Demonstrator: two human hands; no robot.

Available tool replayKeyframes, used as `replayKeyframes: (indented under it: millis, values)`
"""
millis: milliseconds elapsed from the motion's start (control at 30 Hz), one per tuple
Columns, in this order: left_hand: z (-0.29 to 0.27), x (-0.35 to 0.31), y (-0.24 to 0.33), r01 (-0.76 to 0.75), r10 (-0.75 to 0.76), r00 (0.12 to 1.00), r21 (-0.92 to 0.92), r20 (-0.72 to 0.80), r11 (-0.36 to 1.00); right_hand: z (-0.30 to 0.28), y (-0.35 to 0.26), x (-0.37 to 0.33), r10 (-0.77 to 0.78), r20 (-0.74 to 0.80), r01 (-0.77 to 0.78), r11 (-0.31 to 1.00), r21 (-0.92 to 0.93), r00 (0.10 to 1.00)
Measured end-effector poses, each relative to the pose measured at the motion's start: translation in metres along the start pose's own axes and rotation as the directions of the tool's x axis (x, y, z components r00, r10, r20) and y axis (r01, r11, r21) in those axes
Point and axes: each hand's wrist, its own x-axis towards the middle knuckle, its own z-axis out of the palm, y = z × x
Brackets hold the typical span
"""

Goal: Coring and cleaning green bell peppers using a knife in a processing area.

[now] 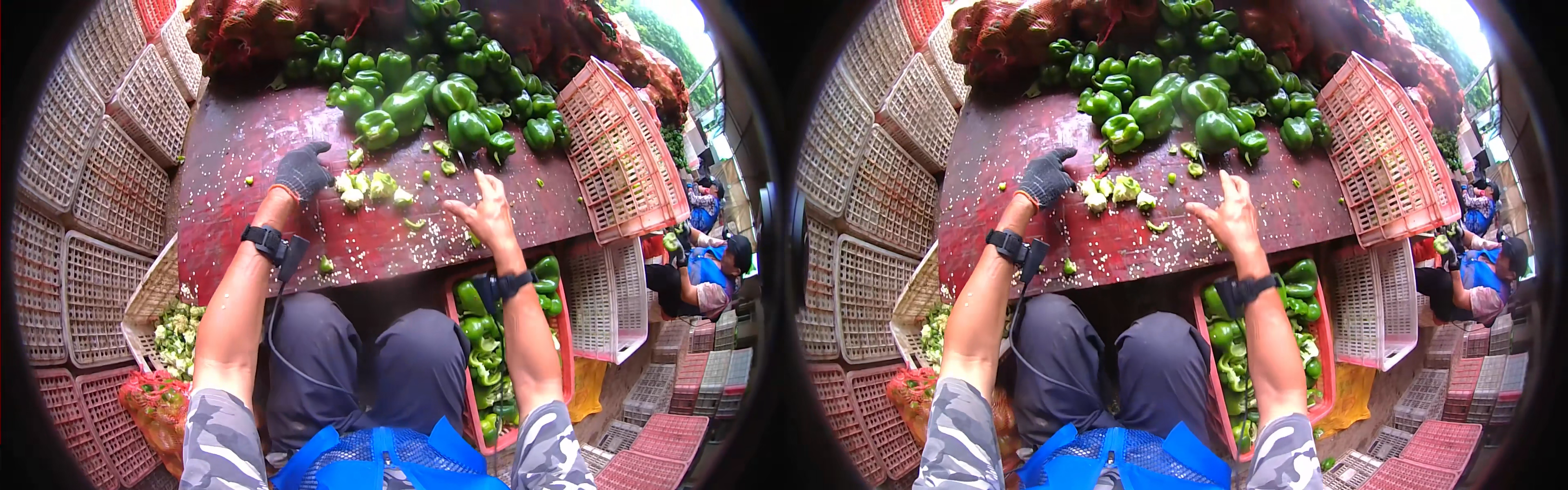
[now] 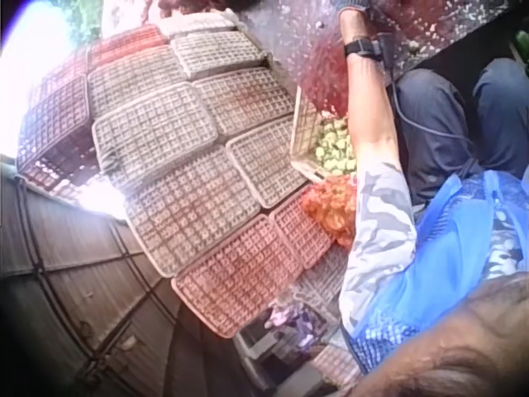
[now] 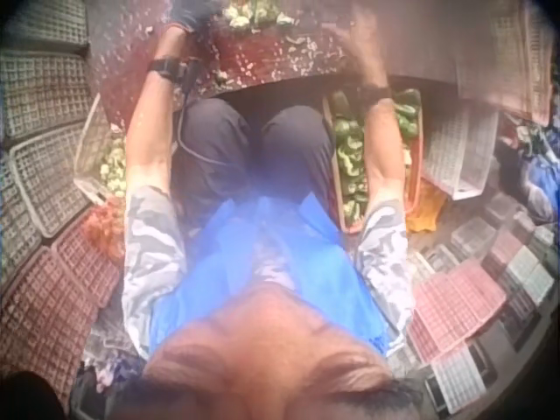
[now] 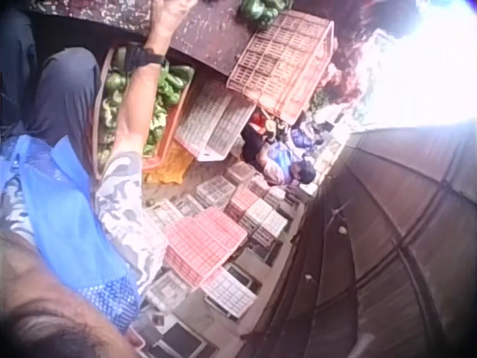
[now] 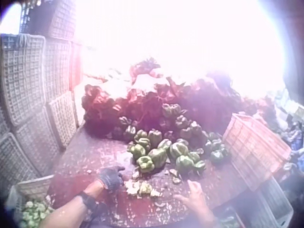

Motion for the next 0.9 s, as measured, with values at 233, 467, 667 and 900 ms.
replayKeyframes:
  millis: [233,467,667,900]
  values:
    - [0.052,0.016,0.03,-0.076,0.078,0.969,0.021,-0.233,0.997,0.025,-0.05,0.046,-0.065,0.262,0.103,0.986,-0.134,0.963]
    - [0.039,-0.01,-0.004,-0.125,0.111,0.985,-0.104,-0.134,0.987,0.122,-0.112,0.036,-0.382,0.197,0.33,0.91,0.25,0.903]
    - [0.008,-0.04,-0.07,-0.038,0.004,0.963,-0.12,-0.271,0.992,0.125,-0.15,0.036,-0.582,0.071,0.468,0.715,0.519,0.81]
    - [-0.046,-0.086,-0.051,0.206,-0.23,0.89,-0.103,-0.394,0.973,-0.008,-0.036,0.104,-0.359,-0.289,0.271,0.914,-0.302,0.887]
